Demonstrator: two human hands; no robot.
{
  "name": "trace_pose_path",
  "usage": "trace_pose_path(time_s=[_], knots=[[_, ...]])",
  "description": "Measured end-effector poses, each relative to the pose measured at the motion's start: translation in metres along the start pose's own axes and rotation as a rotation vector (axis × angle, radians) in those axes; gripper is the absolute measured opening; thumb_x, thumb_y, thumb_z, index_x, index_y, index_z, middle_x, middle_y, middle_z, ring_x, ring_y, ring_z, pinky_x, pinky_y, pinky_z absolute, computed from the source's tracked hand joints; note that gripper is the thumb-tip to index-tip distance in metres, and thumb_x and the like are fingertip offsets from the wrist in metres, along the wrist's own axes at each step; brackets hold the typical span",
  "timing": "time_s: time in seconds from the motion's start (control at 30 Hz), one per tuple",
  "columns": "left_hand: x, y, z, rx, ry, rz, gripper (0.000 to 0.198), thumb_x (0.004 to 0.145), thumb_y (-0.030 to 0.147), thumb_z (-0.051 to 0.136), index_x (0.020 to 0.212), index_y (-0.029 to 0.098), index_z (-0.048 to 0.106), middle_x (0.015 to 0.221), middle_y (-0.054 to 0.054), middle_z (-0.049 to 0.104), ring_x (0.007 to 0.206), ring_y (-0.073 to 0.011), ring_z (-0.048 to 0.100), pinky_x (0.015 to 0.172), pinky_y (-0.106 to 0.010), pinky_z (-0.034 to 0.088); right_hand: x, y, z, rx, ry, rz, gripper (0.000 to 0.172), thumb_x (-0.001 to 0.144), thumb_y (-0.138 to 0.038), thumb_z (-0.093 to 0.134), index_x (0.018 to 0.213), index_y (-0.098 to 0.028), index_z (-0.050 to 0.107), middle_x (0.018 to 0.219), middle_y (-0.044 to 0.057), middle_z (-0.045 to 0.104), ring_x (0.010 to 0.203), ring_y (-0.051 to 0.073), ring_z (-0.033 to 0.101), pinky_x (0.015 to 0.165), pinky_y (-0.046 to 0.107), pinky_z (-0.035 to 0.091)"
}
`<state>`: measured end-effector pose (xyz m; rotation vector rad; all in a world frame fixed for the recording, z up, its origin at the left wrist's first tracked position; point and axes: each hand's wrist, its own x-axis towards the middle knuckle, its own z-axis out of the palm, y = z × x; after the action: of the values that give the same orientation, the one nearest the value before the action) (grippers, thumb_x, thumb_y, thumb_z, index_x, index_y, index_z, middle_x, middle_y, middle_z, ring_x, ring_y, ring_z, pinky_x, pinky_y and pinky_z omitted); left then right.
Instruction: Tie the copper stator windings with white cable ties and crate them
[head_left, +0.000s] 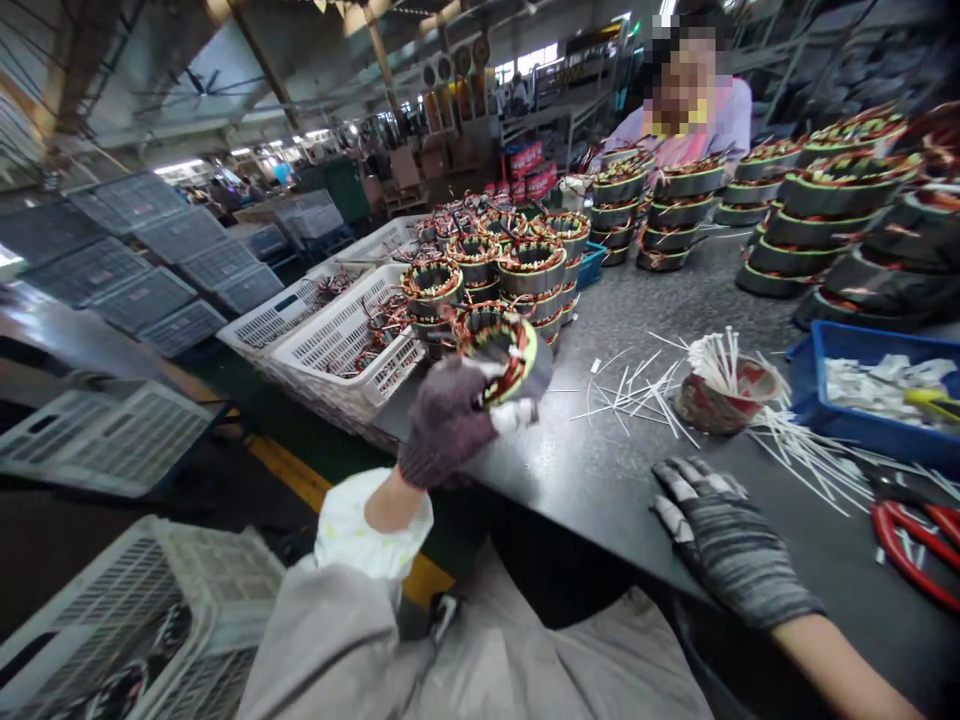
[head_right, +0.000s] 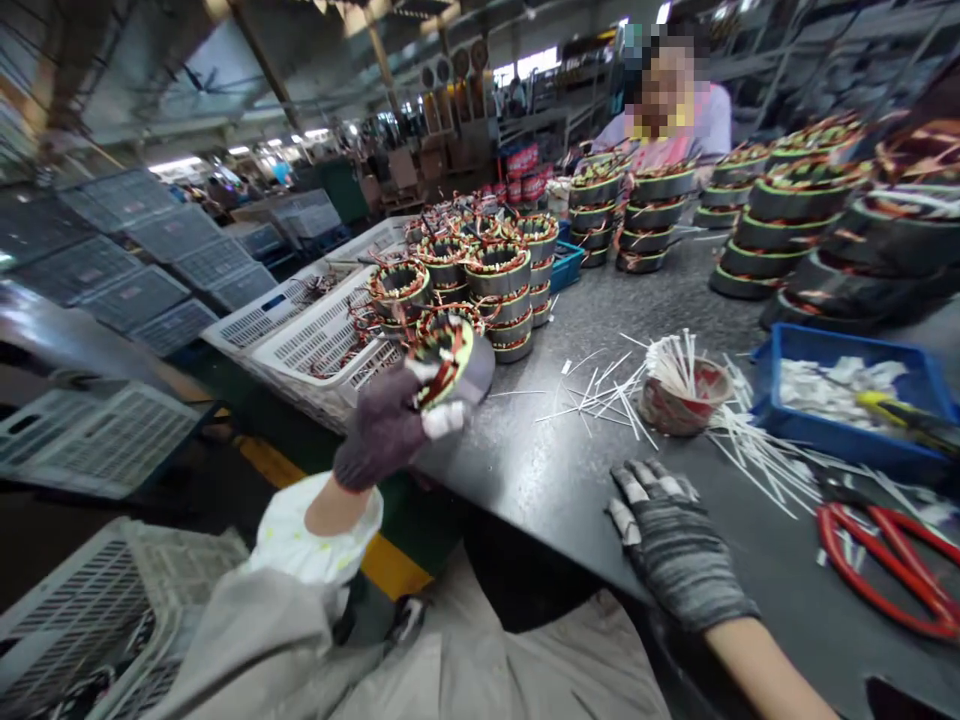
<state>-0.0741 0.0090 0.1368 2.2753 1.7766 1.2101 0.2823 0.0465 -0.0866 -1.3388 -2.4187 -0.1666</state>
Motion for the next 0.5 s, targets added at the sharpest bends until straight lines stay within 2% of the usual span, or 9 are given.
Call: trace_pose_path(time_s=[0.07, 0.13, 0.17, 0.2, 0.27, 0.33, 0.37, 0.43, 0.5], knots=[[0.038, 0.003, -0.004, 0.33, 0.063, 0.068, 0.054, 0.092, 0.072, 0.068, 0.1, 0.02, 0.077, 0.097, -0.008, 0.08, 0.107, -0.0301, 0.076, 0.1, -0.048, 0.058, 0.0, -0.016, -0.004, 0.036, 0.003, -0.019, 0.051, 0.107, -0.037, 0.036, 0.134, -0.01, 0.07, 0.138, 0.02, 0.071, 0.132, 0.037, 0.063, 0.116, 0.056, 0.049], [0.074, 0.002, 0.002, 0.623, -0.11, 0.007, 0.066, 0.098, 0.078, 0.052, 0.1, 0.016, 0.073, 0.102, -0.011, 0.079, 0.112, -0.0321, 0.076, 0.099, -0.049, 0.058, -0.002, -0.029, -0.008, 0.089, -0.003, -0.084, 0.05, 0.106, -0.038, 0.037, 0.136, -0.011, 0.068, 0.138, 0.021, 0.07, 0.131, 0.039, 0.063, 0.113, 0.057, 0.051], [0.09, -0.002, 0.006, 0.666, -0.159, -0.036, 0.066, 0.099, 0.078, 0.05, 0.098, 0.016, 0.072, 0.102, -0.01, 0.08, 0.111, -0.0315, 0.077, 0.098, -0.048, 0.058, -0.003, -0.033, -0.01, 0.117, -0.011, -0.128, 0.05, 0.104, -0.038, 0.039, 0.138, -0.013, 0.066, 0.139, 0.02, 0.07, 0.133, 0.04, 0.062, 0.113, 0.059, 0.052], [0.103, -0.007, 0.011, 0.686, -0.188, -0.081, 0.061, 0.098, 0.076, 0.053, 0.1, 0.018, 0.071, 0.105, -0.007, 0.08, 0.113, -0.0299, 0.077, 0.1, -0.046, 0.057, -0.004, -0.035, -0.012, 0.145, -0.018, -0.173, 0.051, 0.102, -0.037, 0.041, 0.142, -0.016, 0.064, 0.14, 0.019, 0.069, 0.135, 0.042, 0.061, 0.112, 0.061, 0.051], [0.116, -0.015, 0.018, 0.686, -0.268, -0.109, 0.044, 0.09, 0.068, 0.073, 0.101, 0.025, 0.072, 0.114, -0.003, 0.081, 0.118, -0.032, 0.075, 0.107, -0.053, 0.058, -0.004, -0.037, -0.015, 0.2, -0.037, -0.257, 0.055, 0.096, -0.037, 0.047, 0.149, -0.027, 0.06, 0.142, 0.014, 0.069, 0.138, 0.044, 0.058, 0.112, 0.067, 0.049], [0.108, -0.015, 0.024, 0.694, -0.211, -0.085, 0.037, 0.088, 0.058, 0.08, 0.114, 0.032, 0.072, 0.13, 0.001, 0.077, 0.134, -0.0306, 0.068, 0.117, -0.056, 0.053, -0.005, -0.037, -0.019, 0.239, -0.052, -0.307, 0.062, 0.09, -0.035, 0.051, 0.151, -0.037, 0.057, 0.141, 0.009, 0.07, 0.139, 0.046, 0.057, 0.112, 0.07, 0.049], [0.096, -0.012, 0.025, 0.694, -0.142, -0.05, 0.039, 0.092, 0.056, 0.076, 0.124, 0.036, 0.069, 0.141, 0.003, 0.072, 0.143, -0.0281, 0.061, 0.122, -0.055, 0.05, -0.006, -0.038, -0.021, 0.25, -0.054, -0.32, 0.065, 0.088, -0.035, 0.052, 0.152, -0.039, 0.056, 0.141, 0.008, 0.07, 0.139, 0.047, 0.057, 0.111, 0.071, 0.049], [0.054, -0.009, 0.024, 0.68, 0.044, -0.001, 0.042, 0.104, 0.054, 0.058, 0.144, 0.039, 0.058, 0.161, 0.007, 0.057, 0.158, -0.0194, 0.044, 0.129, -0.05, 0.04, -0.007, -0.042, -0.026, 0.256, -0.062, -0.349, 0.068, 0.087, -0.034, 0.053, 0.154, -0.038, 0.054, 0.143, 0.008, 0.07, 0.139, 0.048, 0.056, 0.11, 0.071, 0.049], [-0.005, -0.019, 0.016, 0.648, 0.186, -0.059, 0.045, 0.113, 0.051, 0.032, 0.152, 0.04, 0.051, 0.164, 0.01, 0.054, 0.161, -0.0125, 0.036, 0.135, -0.046, 0.027, -0.006, -0.053, -0.029, 0.253, -0.06, -0.387, 0.067, 0.09, -0.034, 0.053, 0.156, -0.034, 0.052, 0.144, 0.011, 0.068, 0.139, 0.048, 0.056, 0.11, 0.07, 0.049]])
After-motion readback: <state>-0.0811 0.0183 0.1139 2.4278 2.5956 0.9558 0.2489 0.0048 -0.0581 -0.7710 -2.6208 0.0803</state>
